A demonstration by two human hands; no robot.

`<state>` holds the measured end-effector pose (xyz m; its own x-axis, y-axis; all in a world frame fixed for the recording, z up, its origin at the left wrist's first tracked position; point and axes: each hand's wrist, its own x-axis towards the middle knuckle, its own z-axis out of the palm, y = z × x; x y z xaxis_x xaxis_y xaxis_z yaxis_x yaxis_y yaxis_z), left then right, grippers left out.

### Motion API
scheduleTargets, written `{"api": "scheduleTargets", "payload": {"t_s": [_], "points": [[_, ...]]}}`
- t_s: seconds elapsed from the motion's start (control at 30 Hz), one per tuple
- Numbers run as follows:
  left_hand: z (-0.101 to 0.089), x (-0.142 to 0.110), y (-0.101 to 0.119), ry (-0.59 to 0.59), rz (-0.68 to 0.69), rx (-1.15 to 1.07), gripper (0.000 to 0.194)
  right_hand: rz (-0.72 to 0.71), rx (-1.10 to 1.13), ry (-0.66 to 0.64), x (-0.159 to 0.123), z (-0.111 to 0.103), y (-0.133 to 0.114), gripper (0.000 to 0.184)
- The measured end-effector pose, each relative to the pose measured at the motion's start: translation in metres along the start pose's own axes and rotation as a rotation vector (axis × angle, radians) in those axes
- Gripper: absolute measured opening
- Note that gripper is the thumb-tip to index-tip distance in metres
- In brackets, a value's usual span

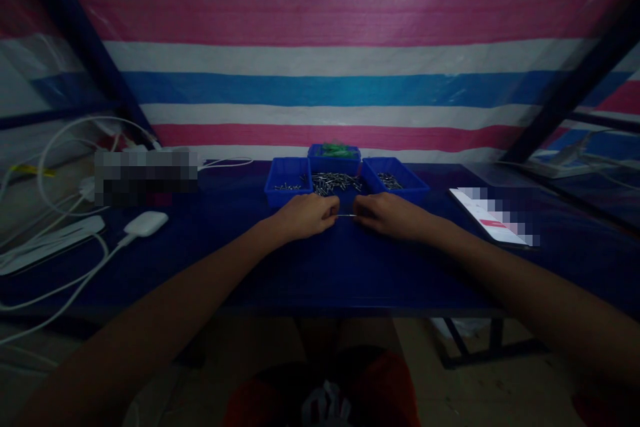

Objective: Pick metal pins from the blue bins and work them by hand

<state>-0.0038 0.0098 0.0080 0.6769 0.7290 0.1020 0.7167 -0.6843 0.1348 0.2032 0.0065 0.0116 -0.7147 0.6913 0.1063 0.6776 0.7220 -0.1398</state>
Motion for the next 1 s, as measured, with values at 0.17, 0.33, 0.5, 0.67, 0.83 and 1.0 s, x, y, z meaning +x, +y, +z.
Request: {"api": "scheduleTargets", "payload": {"t_s": [0.17, 0.33, 0.5, 0.67, 0.83, 1.0], "points": [[0.0002, 0.0003, 0.0001, -0.002, 0.007, -0.004, 0.014, 0.001, -0.005, 0.001, -0.0010, -0.0001, 0.0001, 0.007], [0.0006, 0.0003, -0.0005, -0.012, 0.005, 0.008, 0.017, 0.011, -0.023, 0.001, -0.0003, 0.0002, -0.0006, 0.008], [-0.0007, -0.0015, 0.0010, 0.003, 0.000, 0.025, 0.017, 0.005, -0.034, 0.001, 0.0005, 0.0001, -0.0004, 0.010], [-0.0006, -0.0013, 0.0011, 0.014, -0.005, 0.027, 0.019, -0.003, -0.067, 0.017, 0.0009, 0.0007, 0.0001, 0.014], [0.0001, -0.0008, 0.0003, 0.007, -0.009, 0.035, 0.021, -0.005, -0.074, 0.023, 0.0015, 0.0019, 0.0006, 0.017], [0.0004, -0.0014, 0.0003, -0.001, -0.015, 0.057, 0.023, 0.000, -0.079, 0.022, 0.0013, 0.0018, 0.0002, 0.017]]}}
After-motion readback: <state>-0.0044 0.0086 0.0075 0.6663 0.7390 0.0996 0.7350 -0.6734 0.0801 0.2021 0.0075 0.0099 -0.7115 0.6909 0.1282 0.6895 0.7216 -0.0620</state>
